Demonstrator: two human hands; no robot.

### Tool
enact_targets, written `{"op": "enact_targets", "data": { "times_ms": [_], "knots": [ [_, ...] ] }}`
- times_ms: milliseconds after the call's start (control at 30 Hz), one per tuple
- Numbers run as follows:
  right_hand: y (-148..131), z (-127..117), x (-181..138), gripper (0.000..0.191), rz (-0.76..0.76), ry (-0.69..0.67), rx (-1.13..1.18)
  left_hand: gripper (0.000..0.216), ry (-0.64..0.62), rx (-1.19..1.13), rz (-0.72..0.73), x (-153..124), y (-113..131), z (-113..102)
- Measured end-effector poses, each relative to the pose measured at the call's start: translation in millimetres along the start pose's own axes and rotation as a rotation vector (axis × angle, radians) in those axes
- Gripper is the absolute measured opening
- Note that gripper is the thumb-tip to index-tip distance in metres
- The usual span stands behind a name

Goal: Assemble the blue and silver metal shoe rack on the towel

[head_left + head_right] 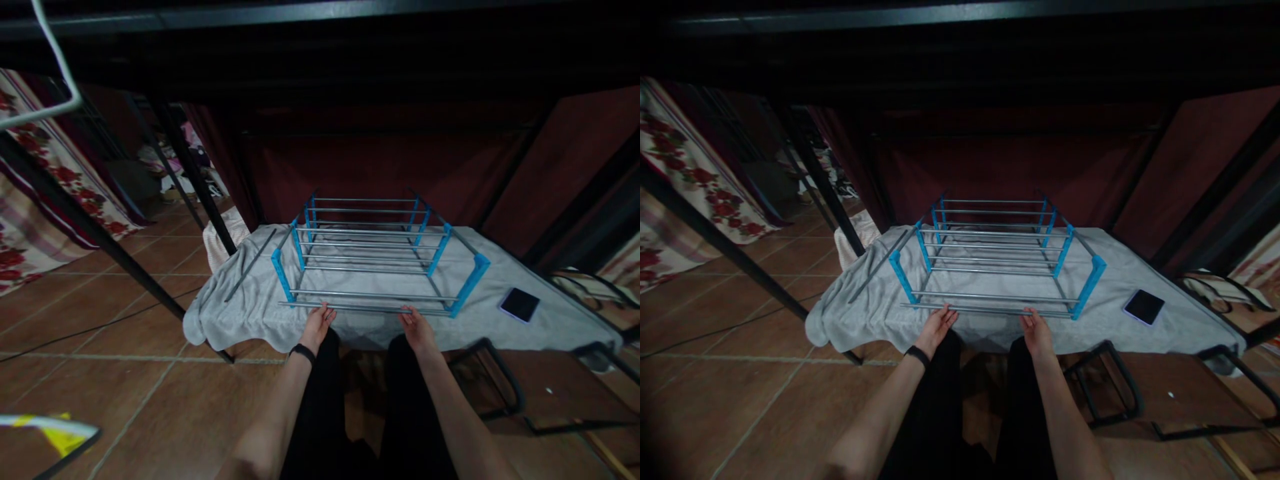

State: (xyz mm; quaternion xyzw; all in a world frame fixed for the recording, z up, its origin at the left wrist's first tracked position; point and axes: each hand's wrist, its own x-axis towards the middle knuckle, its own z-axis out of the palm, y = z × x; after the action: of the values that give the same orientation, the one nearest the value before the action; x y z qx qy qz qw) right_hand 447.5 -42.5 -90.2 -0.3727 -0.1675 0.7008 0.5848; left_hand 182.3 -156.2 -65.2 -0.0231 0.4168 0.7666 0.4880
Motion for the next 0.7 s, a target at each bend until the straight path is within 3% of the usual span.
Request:
{"op": "enact_targets", "data": {
  "times_ms": [700],
  "knots": [
    [3.3,3.5,15.3,0.007,0.010,-0.023,-0.016,0.016,0.057,0.016,-0.001,10.4,-2.0,2.8]
  ]
}}
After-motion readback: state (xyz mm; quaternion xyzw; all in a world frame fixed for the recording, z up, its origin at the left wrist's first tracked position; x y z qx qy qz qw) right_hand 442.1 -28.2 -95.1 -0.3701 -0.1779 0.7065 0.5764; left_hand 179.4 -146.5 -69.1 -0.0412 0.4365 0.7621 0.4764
